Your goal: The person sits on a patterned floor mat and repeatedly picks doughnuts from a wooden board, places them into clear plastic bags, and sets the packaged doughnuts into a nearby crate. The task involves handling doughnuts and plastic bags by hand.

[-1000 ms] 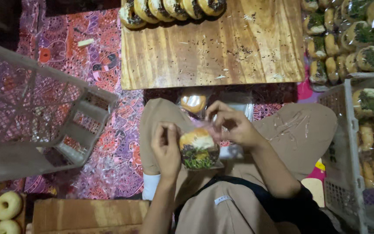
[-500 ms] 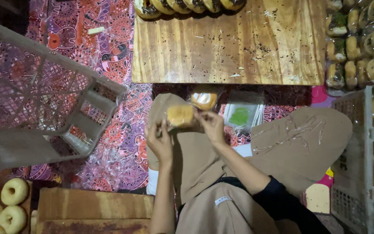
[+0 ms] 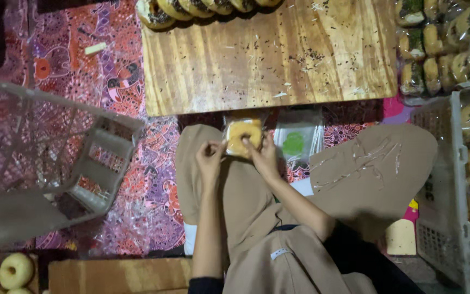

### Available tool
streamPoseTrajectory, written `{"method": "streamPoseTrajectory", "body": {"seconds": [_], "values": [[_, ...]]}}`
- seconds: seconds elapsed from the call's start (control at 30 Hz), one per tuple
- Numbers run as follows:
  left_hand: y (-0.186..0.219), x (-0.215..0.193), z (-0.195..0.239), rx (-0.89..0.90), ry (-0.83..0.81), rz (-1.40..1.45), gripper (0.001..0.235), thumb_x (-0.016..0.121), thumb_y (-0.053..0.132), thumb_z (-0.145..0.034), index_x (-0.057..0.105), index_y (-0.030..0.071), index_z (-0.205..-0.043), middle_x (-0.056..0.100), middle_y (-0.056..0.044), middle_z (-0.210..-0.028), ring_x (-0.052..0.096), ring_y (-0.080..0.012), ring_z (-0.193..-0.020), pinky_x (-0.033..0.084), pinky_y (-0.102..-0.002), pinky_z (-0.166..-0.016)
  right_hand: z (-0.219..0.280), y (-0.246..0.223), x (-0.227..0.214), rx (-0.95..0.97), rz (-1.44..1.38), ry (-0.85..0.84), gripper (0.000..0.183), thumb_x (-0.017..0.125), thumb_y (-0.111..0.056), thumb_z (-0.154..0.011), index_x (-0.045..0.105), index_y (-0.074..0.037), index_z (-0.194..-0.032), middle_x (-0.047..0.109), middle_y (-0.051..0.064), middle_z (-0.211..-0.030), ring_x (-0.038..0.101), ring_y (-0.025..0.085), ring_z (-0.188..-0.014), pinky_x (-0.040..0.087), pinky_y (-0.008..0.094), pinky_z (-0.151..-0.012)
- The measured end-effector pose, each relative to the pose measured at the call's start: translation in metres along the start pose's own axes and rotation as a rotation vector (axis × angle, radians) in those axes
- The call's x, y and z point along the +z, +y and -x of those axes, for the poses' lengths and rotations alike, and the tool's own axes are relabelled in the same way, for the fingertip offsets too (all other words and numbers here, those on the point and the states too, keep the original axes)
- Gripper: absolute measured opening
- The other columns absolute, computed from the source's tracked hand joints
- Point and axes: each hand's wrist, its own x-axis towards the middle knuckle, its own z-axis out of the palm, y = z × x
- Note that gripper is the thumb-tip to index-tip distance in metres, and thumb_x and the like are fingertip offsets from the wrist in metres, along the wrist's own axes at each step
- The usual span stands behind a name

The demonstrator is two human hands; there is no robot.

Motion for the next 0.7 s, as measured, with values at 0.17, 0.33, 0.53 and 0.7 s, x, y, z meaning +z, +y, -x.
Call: {"method": "streamPoseTrajectory", "body": {"seconds": [0.17,0.33,0.53,0.7], "values": [[-0.021,0.044,-0.071,0.490,0.142,-0.622,0.053,0.091,0.036,-0.071,0.062,-0.003,-0.092,0.062,-0.014,-0.079,0.061,-0.0251,-0.071,0.052,-0.036,-0.061,-0.058,0.003,-0.006,-0.276,0.789,0.348,0.066,0.091,-0.039,-0.081,0.054,0.004,-0.116,0.064,0.021,-0.112,0.060,0.031,-0.104,0.051,0.044,-0.087],[-0.032,0.053,-0.140,-0.309,-0.430,-0.693,0.080,0.081,0.062,-0.082,0.077,-0.011,-0.115,0.075,-0.019,-0.101,0.073,-0.0249,-0.096,0.055,-0.033,-0.080,-0.082,0.001,-0.014,0.460,0.203,0.107,0.091,0.086,-0.037,-0.080,0.037,0.002,-0.146,0.054,0.015,-0.128,0.058,0.029,-0.117,0.052,0.044,-0.093],[0.006,0.038,-0.077,-0.221,-0.547,-0.457,0.088,0.082,0.054,-0.077,0.056,-0.002,-0.139,0.068,-0.017,-0.127,0.068,-0.0235,-0.114,0.054,-0.034,-0.097,-0.037,-0.044,-0.016,0.504,-0.080,-0.180,0.100,0.089,-0.033,-0.067,0.046,0.004,-0.149,0.051,0.027,-0.144,0.057,0.035,-0.125,0.054,0.044,-0.098],[0.070,-0.008,0.061,0.099,-0.584,0.097,0.131,0.098,0.047,-0.064,0.017,0.000,-0.157,0.047,-0.025,-0.144,0.051,-0.0320,-0.132,0.046,-0.046,-0.109,0.048,-0.116,-0.018,-0.117,0.278,-0.640,0.135,0.092,-0.042,-0.068,-0.003,-0.009,-0.158,0.030,0.022,-0.157,0.036,0.035,-0.145,0.034,0.049,-0.118]]}}
